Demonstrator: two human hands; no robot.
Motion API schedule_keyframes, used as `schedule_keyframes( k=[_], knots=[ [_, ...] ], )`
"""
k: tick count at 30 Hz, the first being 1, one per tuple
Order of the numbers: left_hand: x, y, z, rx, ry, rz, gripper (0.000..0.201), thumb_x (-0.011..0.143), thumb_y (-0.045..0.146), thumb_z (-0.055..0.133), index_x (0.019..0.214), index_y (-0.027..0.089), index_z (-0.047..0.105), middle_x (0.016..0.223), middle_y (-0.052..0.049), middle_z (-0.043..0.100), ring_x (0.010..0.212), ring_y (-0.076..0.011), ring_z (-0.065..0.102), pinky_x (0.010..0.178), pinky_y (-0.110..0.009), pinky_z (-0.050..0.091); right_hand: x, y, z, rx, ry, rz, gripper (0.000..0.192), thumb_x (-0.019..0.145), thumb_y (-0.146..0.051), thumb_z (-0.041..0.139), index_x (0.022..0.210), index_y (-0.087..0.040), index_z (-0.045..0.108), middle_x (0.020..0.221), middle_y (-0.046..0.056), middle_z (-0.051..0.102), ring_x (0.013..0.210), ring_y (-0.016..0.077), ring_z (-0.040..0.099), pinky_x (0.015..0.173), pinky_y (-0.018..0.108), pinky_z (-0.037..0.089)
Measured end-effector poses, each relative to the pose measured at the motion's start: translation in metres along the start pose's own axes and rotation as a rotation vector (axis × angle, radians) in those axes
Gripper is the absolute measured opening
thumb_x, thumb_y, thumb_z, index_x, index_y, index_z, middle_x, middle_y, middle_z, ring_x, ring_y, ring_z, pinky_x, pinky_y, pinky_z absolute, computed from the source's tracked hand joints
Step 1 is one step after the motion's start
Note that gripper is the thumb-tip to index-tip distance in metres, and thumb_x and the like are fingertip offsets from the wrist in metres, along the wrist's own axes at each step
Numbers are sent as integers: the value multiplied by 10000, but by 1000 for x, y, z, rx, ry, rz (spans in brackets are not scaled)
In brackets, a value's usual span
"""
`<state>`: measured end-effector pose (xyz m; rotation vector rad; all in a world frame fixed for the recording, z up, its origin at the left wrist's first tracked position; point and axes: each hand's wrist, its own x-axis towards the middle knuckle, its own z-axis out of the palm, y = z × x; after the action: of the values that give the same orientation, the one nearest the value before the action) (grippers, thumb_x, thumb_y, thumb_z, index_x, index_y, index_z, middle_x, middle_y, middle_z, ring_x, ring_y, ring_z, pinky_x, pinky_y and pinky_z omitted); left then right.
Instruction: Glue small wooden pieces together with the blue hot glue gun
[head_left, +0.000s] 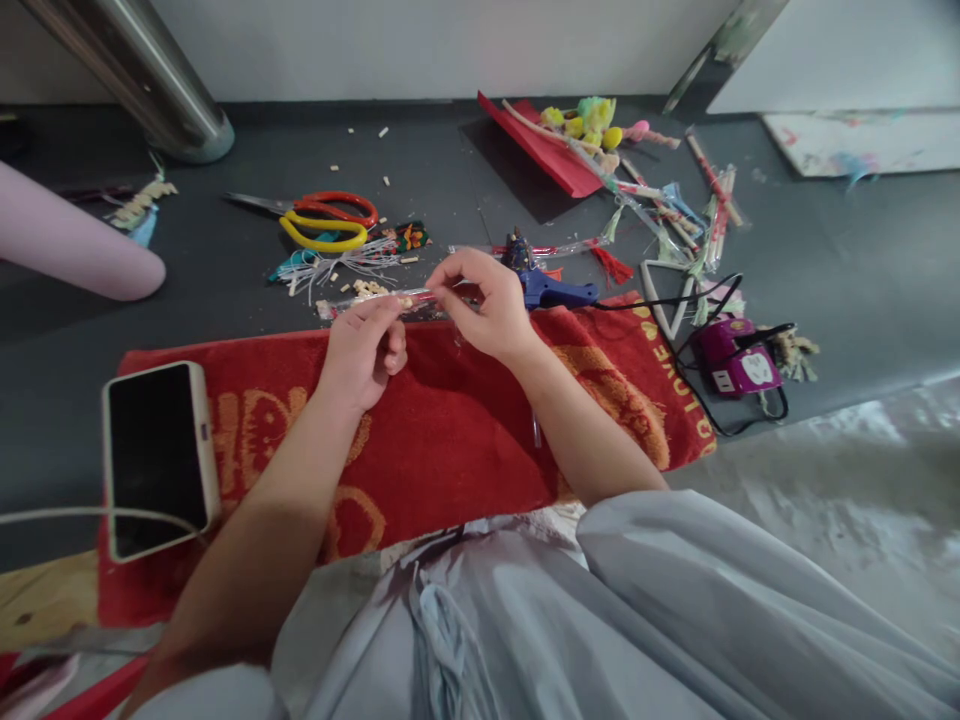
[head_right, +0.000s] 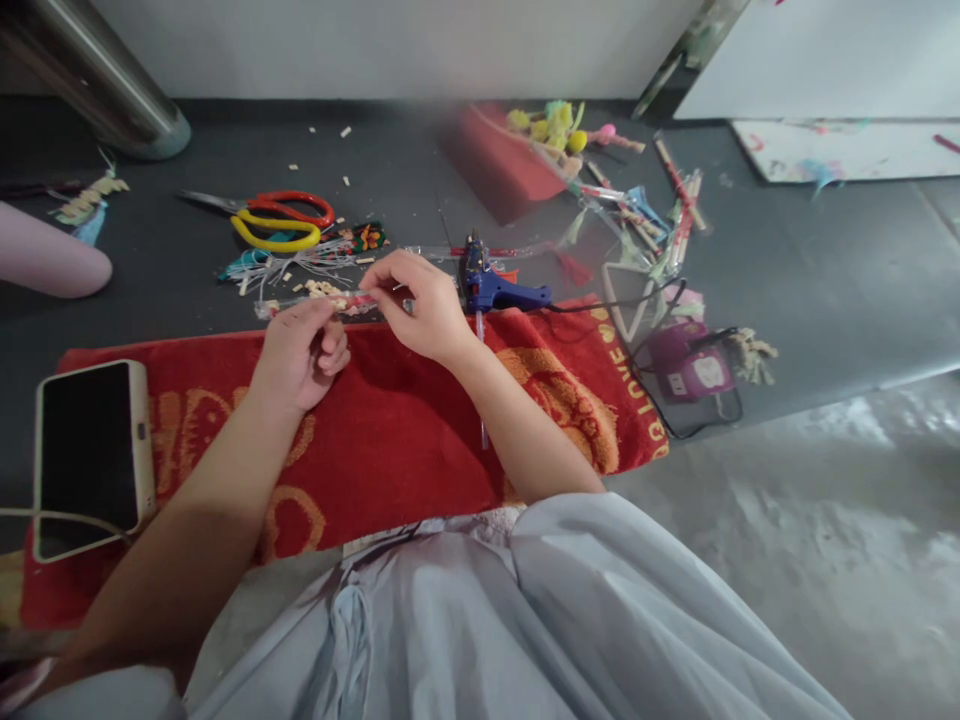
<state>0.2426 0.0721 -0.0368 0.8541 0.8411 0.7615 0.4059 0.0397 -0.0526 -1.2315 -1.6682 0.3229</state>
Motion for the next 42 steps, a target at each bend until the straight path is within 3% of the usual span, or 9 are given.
schedule_keyframes(
  k=[4,8,12,19,26,31,33,37,42],
  knots=[
    [1,2,0,-9,10,-37,147,755,279,674,756,170,576,418,101,436,298,-22,314,309,-142,223,-2,-3,1,-30,-48,-72,201,857,-104,457,981,-164,603,924,46,627,836,126,587,740,286,530],
    [0,2,1,1,14,-50,158,762,281,671,750,174,555,419,105,435,297,-19,317,314,-142,229,-2,-5,2,-51,-75,-109,225,897,-197,515,1098,-157,607,974,58,635,830,119,601,759,290,543],
    [0,0,1,28,8,-60,171,756,281,679,763,174,546,416,106,445,296,-25,329,316,-147,232,-1,-1,3,-86,-88,-120,220,929,-327,565,1035,-154,648,953,63,647,837,125,616,766,288,539],
    [0,1,1,77,-20,-79,199,764,310,677,754,176,531,412,108,432,297,-22,324,316,-145,227,-1,6,4,-67,-52,-132,234,944,-316,545,893,-167,717,847,38,674,794,116,627,735,268,505],
    [-1,0,-1,54,-34,-82,163,721,277,681,758,172,562,410,99,446,300,-25,323,315,-148,229,2,0,-1,9,0,-50,208,915,-307,575,813,-172,694,800,34,678,768,129,609,758,291,499],
    [-2,-2,-1,144,-72,-59,200,666,308,706,775,179,601,408,97,456,296,-30,336,319,-157,240,3,4,-1,76,181,166,270,920,-416,559,860,-175,665,810,25,653,753,118,597,726,277,510],
    [-4,-2,-2,178,-110,-56,204,642,298,713,768,177,610,412,89,472,297,-36,348,316,-162,259,3,6,-1,136,199,221,302,924,-453,542,898,-177,662,812,19,642,714,105,589,693,263,512],
    [-7,-3,-2,247,-199,-87,217,614,287,727,761,168,620,422,69,504,305,-53,392,311,-169,293,4,4,-3,251,83,219,344,879,-500,595,888,-165,673,827,18,645,690,89,584,659,237,512],
    [-8,-1,-2,276,-228,-109,230,603,292,743,734,166,603,415,65,513,301,-56,405,303,-166,317,2,-5,-3,404,-130,178,378,870,-519,607,887,-145,657,855,23,659,643,53,556,576,176,482]
  ],
)
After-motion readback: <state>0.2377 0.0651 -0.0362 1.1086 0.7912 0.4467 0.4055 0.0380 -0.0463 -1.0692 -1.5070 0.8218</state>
